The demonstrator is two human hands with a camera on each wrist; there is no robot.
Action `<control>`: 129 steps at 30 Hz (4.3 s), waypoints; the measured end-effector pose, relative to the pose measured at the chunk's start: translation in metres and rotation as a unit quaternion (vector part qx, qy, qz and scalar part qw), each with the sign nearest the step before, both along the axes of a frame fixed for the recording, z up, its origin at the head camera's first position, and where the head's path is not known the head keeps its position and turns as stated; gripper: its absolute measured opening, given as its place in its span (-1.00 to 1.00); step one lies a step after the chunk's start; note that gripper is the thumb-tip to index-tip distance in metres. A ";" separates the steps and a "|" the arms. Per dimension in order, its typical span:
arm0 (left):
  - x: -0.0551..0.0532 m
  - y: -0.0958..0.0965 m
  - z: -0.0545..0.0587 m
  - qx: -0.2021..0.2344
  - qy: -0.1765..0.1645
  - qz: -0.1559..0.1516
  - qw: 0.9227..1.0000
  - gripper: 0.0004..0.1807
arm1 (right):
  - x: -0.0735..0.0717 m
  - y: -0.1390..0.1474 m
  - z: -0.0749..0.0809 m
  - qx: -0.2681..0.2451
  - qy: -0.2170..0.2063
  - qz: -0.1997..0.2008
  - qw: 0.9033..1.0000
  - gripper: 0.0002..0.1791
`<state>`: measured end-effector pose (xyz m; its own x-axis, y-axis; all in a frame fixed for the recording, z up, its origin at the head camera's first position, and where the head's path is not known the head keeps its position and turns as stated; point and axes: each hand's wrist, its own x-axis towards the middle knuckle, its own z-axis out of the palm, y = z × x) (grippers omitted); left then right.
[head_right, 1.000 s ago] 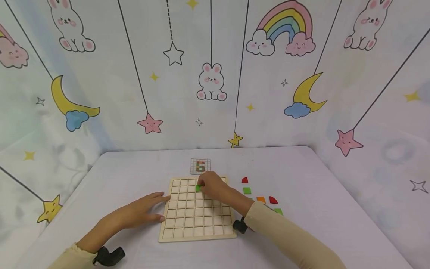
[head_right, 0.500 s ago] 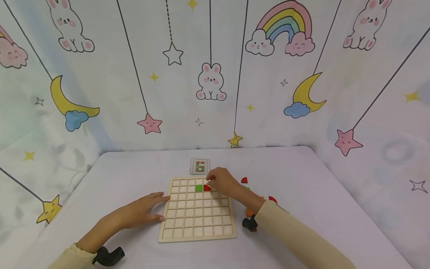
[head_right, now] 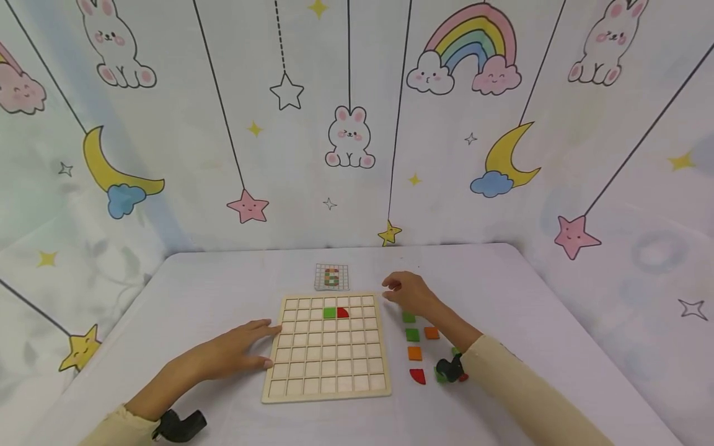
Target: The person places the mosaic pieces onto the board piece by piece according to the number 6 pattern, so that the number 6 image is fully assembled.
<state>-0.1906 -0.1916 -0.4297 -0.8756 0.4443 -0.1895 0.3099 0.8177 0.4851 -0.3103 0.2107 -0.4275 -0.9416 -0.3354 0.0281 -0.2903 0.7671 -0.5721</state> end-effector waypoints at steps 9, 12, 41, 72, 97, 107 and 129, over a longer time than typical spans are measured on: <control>0.000 0.000 0.000 -0.005 0.001 0.002 1.000 -0.19 | 0.001 0.031 -0.007 0.012 -0.031 -0.040 0.999 -0.64; 0.000 0.000 -0.001 -0.004 0.000 0.003 1.000 -0.19 | 0.001 0.037 -0.009 0.016 -0.038 -0.044 0.998 -0.60; 0.001 0.001 0.001 -0.005 0.005 0.002 1.000 -0.18 | 0.006 0.039 -0.011 0.035 -0.042 -0.025 0.998 -0.76; 0.002 0.001 0.000 -0.003 -0.003 0.006 1.000 -0.19 | 0.001 0.022 -0.005 0.046 -0.011 -0.002 0.999 -0.76; 0.003 0.001 0.001 -0.001 -0.002 0.004 1.000 -0.18 | 0.013 -0.075 -0.004 0.004 0.010 0.070 0.998 -0.80; 0.001 0.002 0.002 -0.010 -0.001 0.012 1.000 -0.18 | 0.020 -0.103 -0.001 0.017 0.053 0.137 0.989 -0.84; -0.001 0.002 -0.004 -0.015 -0.010 0.022 1.000 -0.18 | 0.027 -0.142 -0.005 0.062 0.061 0.169 0.982 -0.89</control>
<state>-0.1912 -0.1894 -0.4332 -0.8903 0.3987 -0.2199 0.2636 0.8452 0.4650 -0.2838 0.0691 -0.4329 -0.7676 -0.6368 0.0719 -0.6011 0.6765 -0.4254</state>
